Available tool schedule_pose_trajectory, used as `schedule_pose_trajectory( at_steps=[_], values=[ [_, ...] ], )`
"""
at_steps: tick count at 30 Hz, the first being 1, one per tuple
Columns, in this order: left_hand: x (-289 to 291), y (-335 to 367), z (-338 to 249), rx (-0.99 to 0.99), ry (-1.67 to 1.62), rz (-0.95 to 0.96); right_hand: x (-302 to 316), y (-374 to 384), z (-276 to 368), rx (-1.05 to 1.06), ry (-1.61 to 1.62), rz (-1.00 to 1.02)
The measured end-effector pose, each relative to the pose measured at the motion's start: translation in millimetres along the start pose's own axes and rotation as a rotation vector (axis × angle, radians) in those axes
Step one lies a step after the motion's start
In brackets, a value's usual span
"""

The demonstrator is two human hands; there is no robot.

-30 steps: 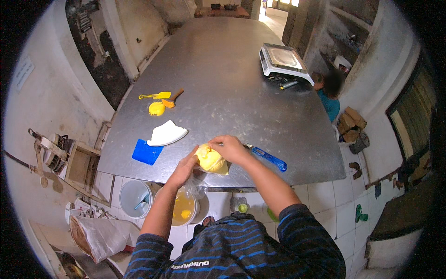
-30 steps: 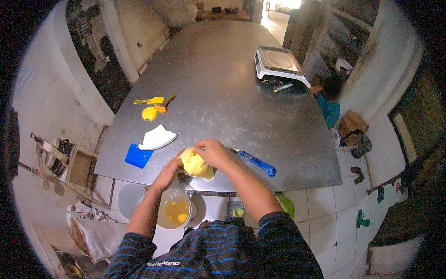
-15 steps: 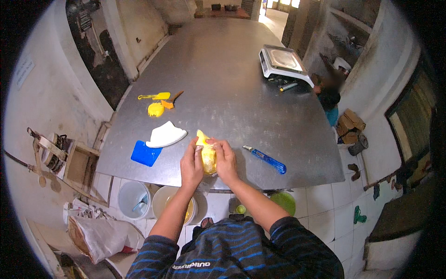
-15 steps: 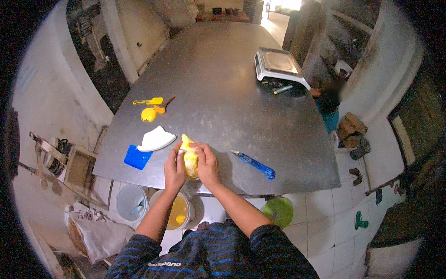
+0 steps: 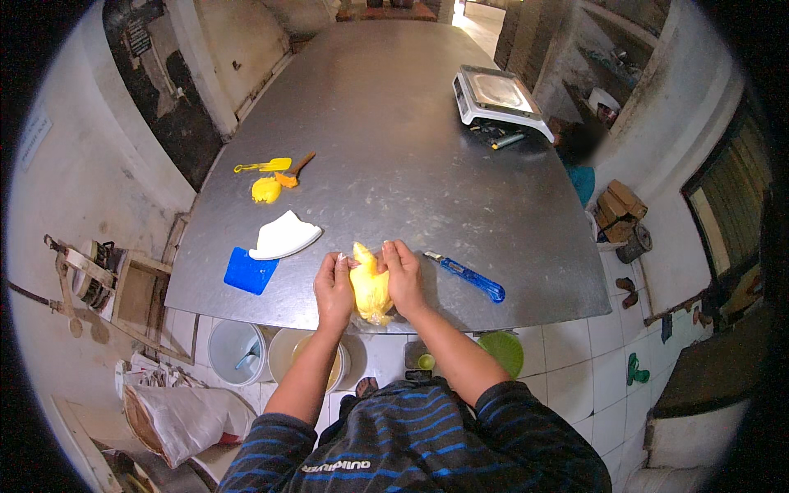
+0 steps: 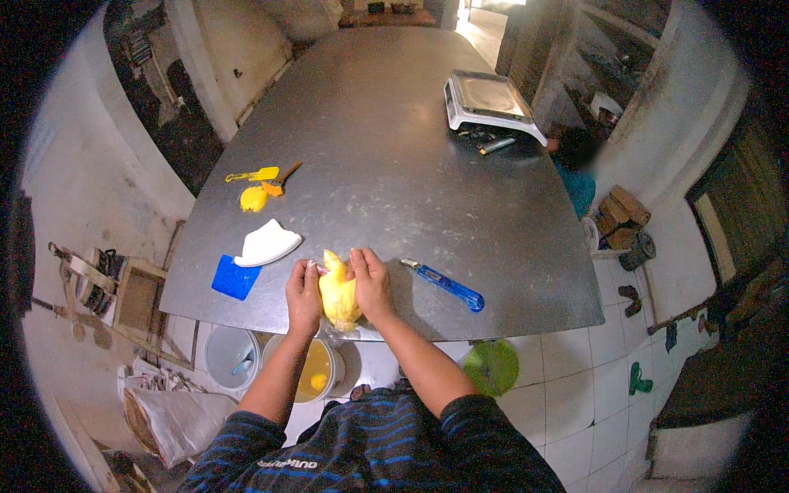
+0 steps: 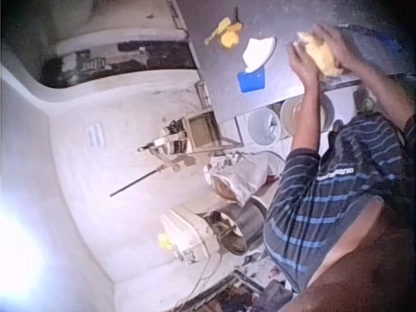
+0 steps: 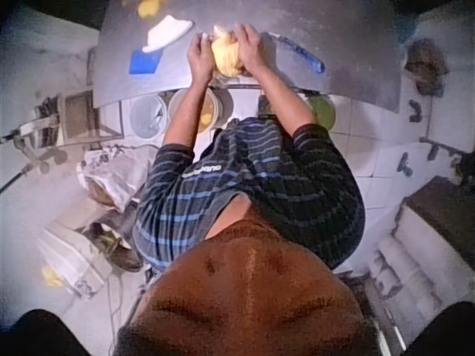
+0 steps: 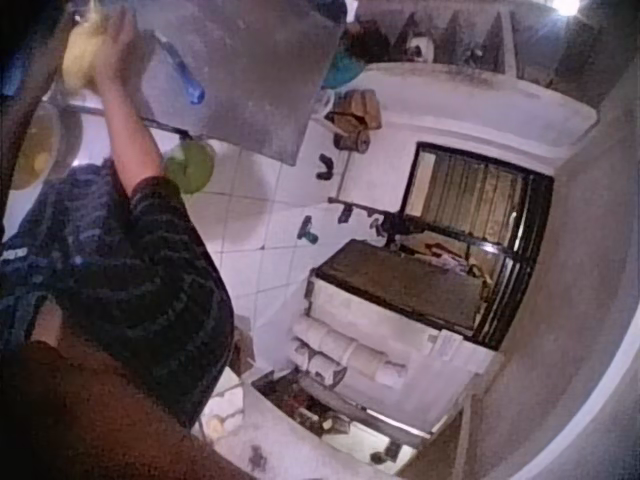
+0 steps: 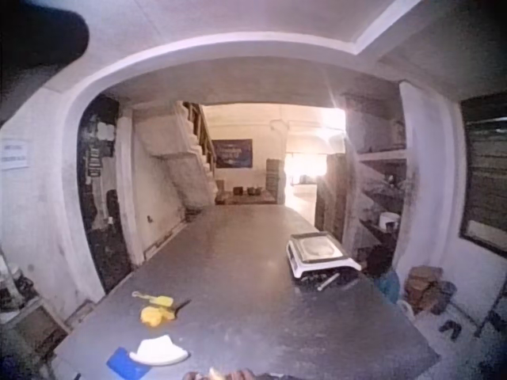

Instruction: The person handles a yellow dough-like substance on a metal table, cuts it with a utility knife, and places it into a large industrial mixer. They then repeatedly pull small pieces of dough from the mixer, stretch them to inspect the texture, and return them to the mixing bowl.

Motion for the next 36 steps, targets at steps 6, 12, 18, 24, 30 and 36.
schedule_pose_trajectory(
  at_steps=[6,12,18,24,30,36],
  values=[
    [-11,-3,-8,-0.038,-0.104,-0.001,12,6,-2,-0.049,-0.052,0.094],
    [-15,-2,-9,-0.135,0.008,0.064,25,-5,50,0.279,-0.458,0.367],
    [-16,2,-29,-0.139,0.236,0.042,31,-7,61,0.581,-0.889,0.423],
    [-18,4,-24,-0.117,0.231,0.063,27,-10,69,0.493,-0.961,0.443],
    [-23,2,-1,0.009,-0.036,0.193,34,12,41,0.221,-0.906,0.443],
    [-25,1,6,0.084,-0.147,-0.008,44,4,6,0.179,-0.487,0.026]
  ],
)
Point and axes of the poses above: each hand's wrist, its own y-axis towards the middle knuckle, its own x-axis out of the back of the hand, z = x × y, the point moved 3 cm from there along y, towards the middle knuckle, and after that the axes turned 7 degrees about -x, right-handed, at the moved point
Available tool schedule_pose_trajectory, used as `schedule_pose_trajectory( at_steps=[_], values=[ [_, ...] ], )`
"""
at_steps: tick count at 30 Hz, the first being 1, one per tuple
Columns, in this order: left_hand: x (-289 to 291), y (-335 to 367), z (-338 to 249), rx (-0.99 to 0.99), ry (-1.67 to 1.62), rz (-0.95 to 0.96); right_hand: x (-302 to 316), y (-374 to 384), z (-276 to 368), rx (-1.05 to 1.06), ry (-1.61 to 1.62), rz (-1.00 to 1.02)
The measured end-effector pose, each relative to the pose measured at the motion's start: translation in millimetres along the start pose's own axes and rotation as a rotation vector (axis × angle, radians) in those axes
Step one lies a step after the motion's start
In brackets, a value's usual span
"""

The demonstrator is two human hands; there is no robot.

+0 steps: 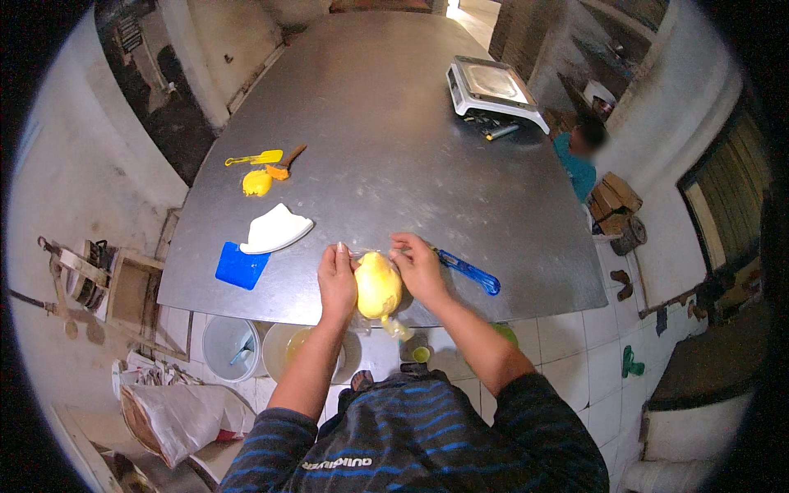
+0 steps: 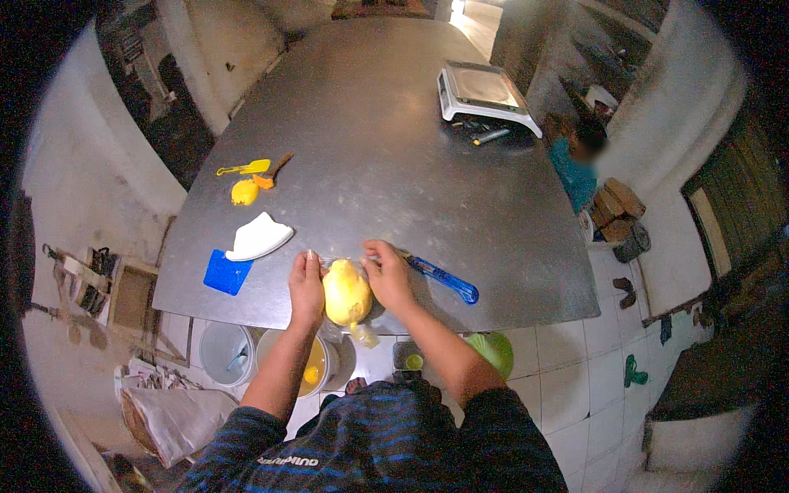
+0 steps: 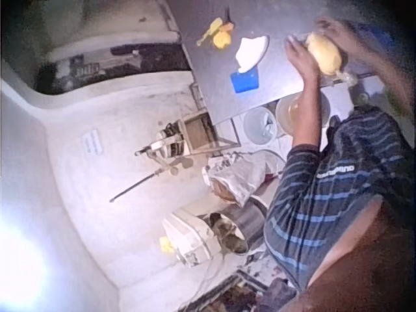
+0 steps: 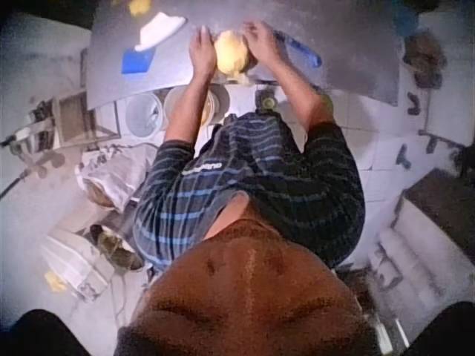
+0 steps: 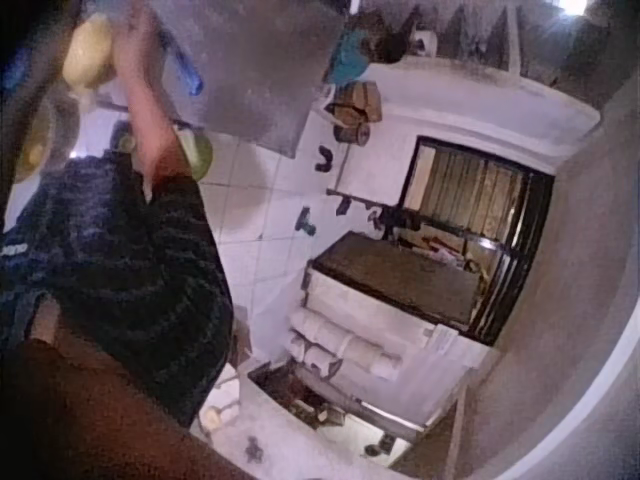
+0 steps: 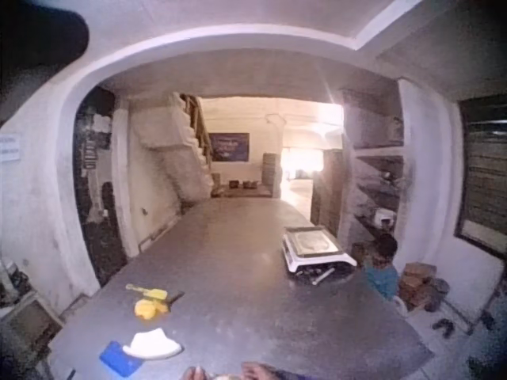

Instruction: The person handles a yellow dough-like substance on a metal table, cuts it with a utility knife, and places it into a large industrial mixer. They then repeatedly pull small pieces of dough from the mixer, stretch them to inspect the texture, and return them to the mixing bowl.

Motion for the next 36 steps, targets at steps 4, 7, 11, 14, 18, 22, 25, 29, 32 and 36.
schedule_pose_trajectory(
  at_steps=[4,7,11,14,18,22,25,29,32,36],
  values=[
    [-7,-7,-6,0.090,-0.025,-0.079,12,-40,41,0.019,-0.148,0.043],
    [-5,-2,-3,0.129,-0.059,0.076,8,-49,49,0.143,-0.319,0.137],
    [-4,-6,-32,-0.017,0.365,0.346,9,-56,47,0.098,-0.275,0.185],
    [-8,-7,-45,-0.361,0.775,0.409,6,-58,46,0.097,-0.348,0.197],
    [-3,-6,-39,-0.308,0.659,0.265,5,-62,47,0.129,-0.383,0.172],
    [14,12,2,-0.134,0.346,0.138,0,-64,45,0.197,-0.397,0.136],
    [14,9,4,0.111,0.100,0.116,-1,-64,46,0.234,-0.379,0.127],
    [22,3,2,0.072,0.330,0.230,-1,-66,38,0.193,-0.266,0.137],
    [19,-11,-19,-0.083,0.297,0.285,4,-63,38,0.162,-0.279,0.167],
    [24,-16,-23,0.082,0.123,0.309,7,-60,46,0.134,-0.346,0.229]
  ],
)
Point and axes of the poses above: each hand's wrist, its own y-axis towards the middle knuckle, its own x-axis out of the back of the hand, z = x × y, the point moved 3 cm from there along y, towards the middle knuckle, and after that the axes turned 7 degrees about -x, right-handed, at the moved point
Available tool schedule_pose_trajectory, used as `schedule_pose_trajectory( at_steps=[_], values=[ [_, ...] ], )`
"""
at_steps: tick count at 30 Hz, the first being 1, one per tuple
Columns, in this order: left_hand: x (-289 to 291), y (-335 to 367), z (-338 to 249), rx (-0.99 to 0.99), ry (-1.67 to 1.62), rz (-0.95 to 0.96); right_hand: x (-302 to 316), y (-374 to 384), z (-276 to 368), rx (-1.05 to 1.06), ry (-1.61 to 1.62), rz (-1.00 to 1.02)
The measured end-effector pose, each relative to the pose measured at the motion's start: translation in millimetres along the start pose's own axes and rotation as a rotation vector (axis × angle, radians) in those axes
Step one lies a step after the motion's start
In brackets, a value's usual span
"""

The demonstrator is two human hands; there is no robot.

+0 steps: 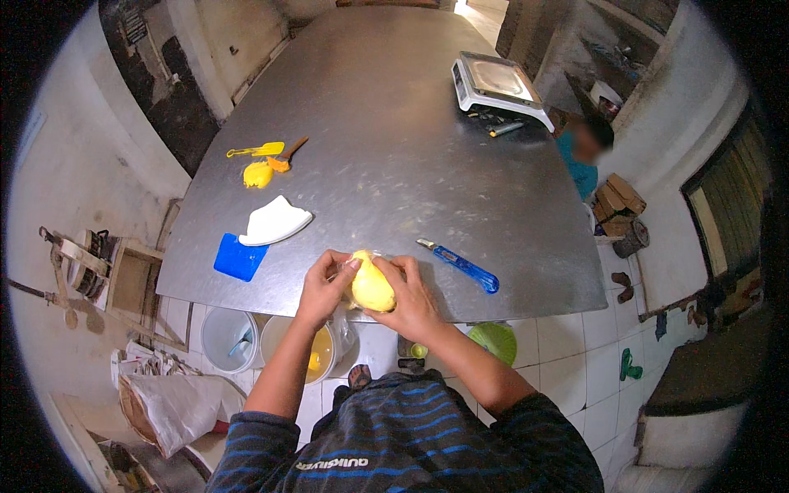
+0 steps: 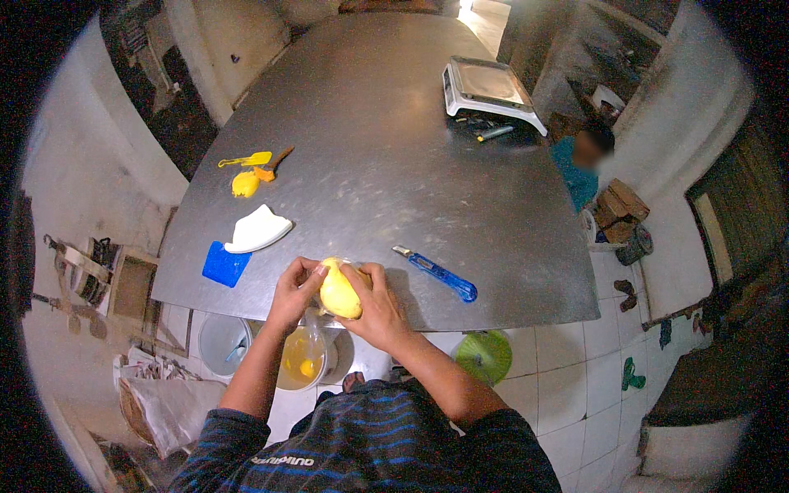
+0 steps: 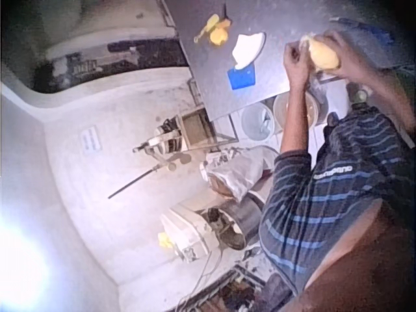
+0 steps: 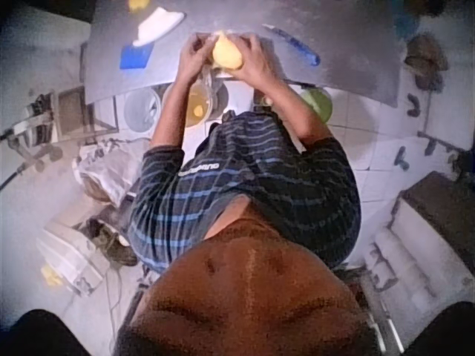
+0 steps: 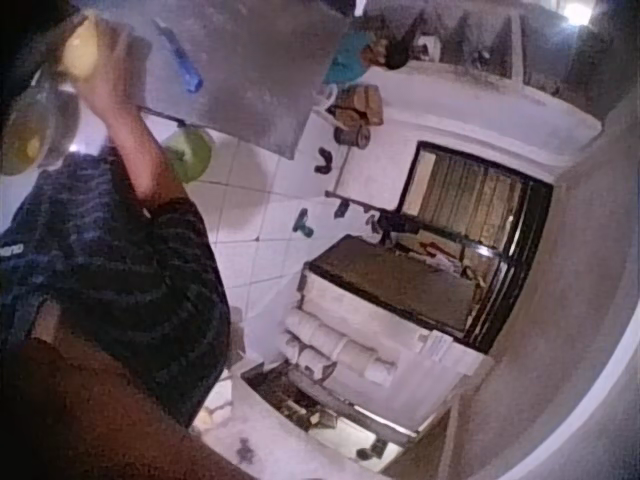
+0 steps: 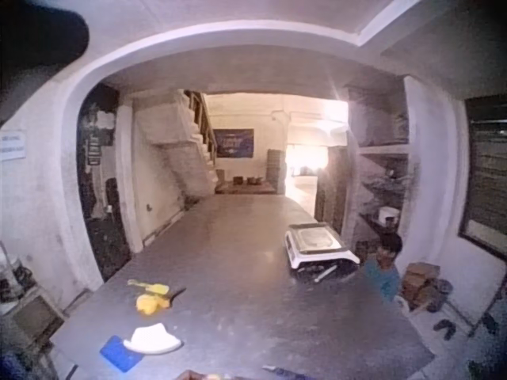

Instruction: The person handles a yellow dough-like substance on a metal table, cuts it with a utility knife, and places it into a large industrial mixer. They then repeatedly pull small pieces of dough from the mixer, stretch them to inspect the texture, and return them to the mixing bowl.

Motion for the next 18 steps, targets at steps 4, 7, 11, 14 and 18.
schedule_pose_trajectory(
  at_steps=[4,7,11,14,18],
  values=[
    [7,8,10,-0.087,0.125,0.010,4,6,9,-0.107,-0.151,0.132],
    [3,14,9,-0.125,0.271,-0.070,18,22,25,-0.188,-0.277,0.272],
    [-2,18,15,-0.169,0.355,-0.170,15,41,28,-0.240,-0.352,0.303],
    [5,22,40,-0.202,0.398,-0.218,9,47,29,-0.227,-0.320,0.317],
    [0,17,33,-0.160,0.495,-0.122,15,33,14,-0.170,-0.261,0.244]
  ],
)
Point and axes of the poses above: each hand's wrist, its own y-axis towards the middle knuckle, its own x-axis out of the back of the hand, z = x × y, the point moved 3 cm from there along y, towards the middle knuckle, and after that the axes turned 7 degrees about -x, right-handed, at the moved point
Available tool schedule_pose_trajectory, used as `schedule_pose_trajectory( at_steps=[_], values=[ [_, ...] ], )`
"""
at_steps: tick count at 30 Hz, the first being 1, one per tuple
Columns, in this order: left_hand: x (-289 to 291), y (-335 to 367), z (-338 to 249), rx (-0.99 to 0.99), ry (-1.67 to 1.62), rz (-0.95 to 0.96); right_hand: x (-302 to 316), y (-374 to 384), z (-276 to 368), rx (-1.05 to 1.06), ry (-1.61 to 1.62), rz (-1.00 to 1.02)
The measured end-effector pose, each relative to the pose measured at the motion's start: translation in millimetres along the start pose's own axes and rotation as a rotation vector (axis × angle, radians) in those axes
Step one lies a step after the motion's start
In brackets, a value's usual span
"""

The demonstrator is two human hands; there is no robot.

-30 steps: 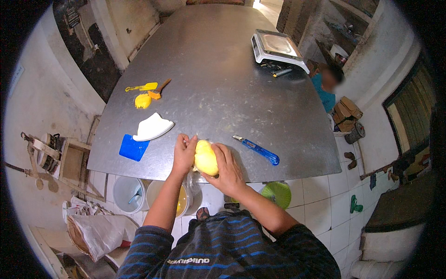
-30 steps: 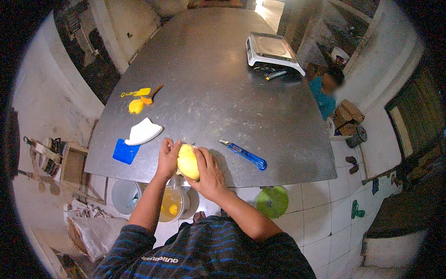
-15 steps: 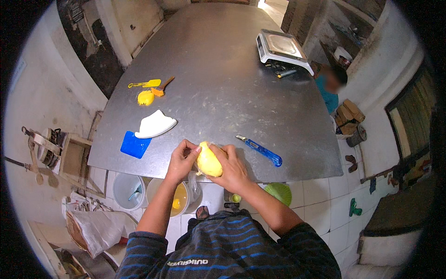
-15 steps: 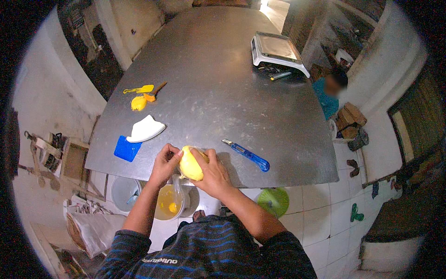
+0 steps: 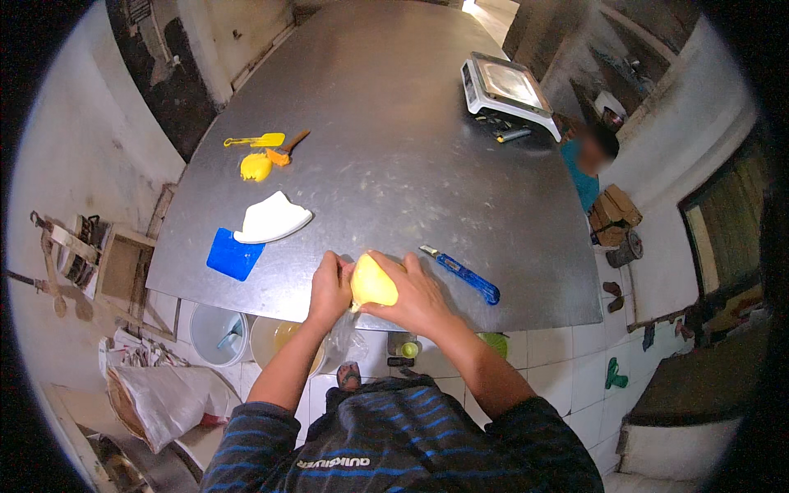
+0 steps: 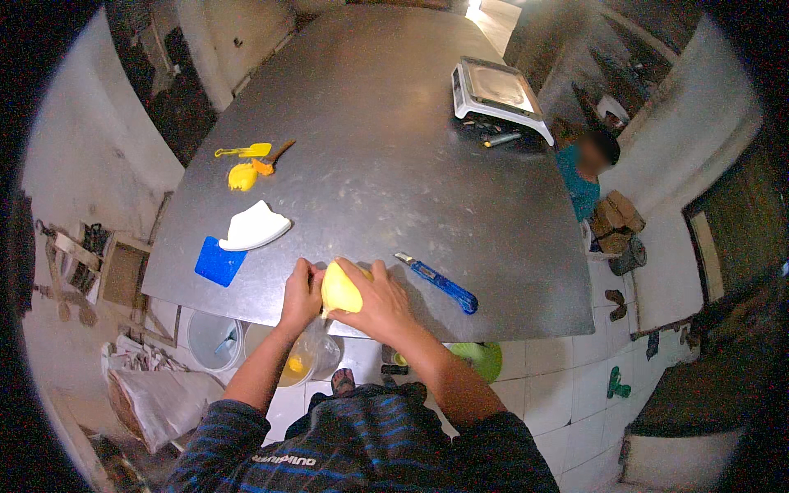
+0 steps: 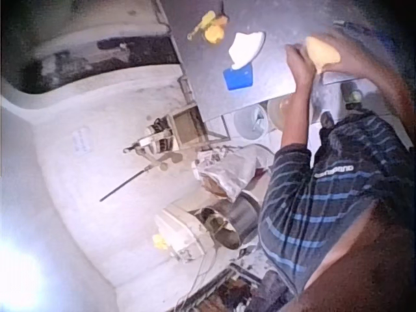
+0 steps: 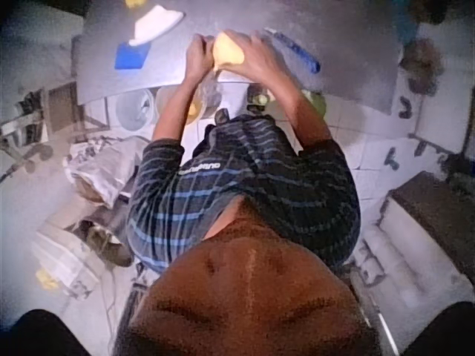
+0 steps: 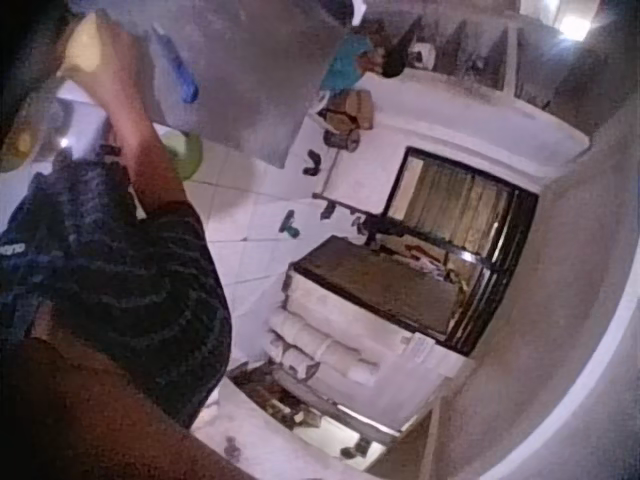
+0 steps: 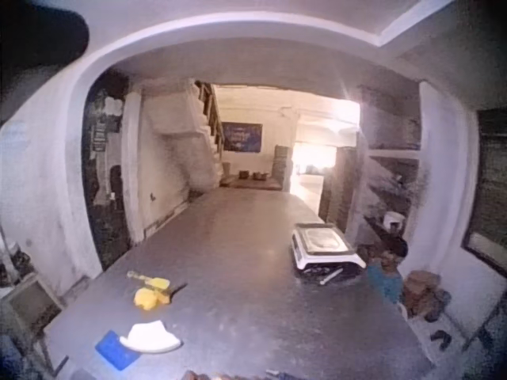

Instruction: The person handles a yellow dough-like substance on a metal table, cuts it with a utility knife, and places it into a large industrial mixer. They then repeatedly pull small pieces of dough from the mixer, stretch them to inspect the texture, and return them to the mixing bowl.

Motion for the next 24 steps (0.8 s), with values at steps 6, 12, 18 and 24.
schedule_pose_trajectory(
  at_steps=[6,12,18,24],
  values=[
    [13,-4,-9,0.066,-0.057,0.098,-19,-18,-18,0.177,0.210,-0.257],
    [16,-8,-11,-0.031,-0.091,0.185,-17,-7,-8,0.141,0.333,-0.185],
    [25,-4,-10,0.098,-0.192,0.205,-9,-21,-4,0.050,0.518,-0.183],
    [44,1,-15,0.396,-0.897,0.236,-23,-27,-5,-0.027,1.073,-0.129]
  ],
)
Point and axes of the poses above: each hand's wrist, its own y-axis towards the middle knuckle, its own x-axis out of the back of the hand, z = x × y, the point moved 3 cm from there along y, towards the middle knuckle, and after that the axes turned 7 degrees about -x, right-handed, at the moved point
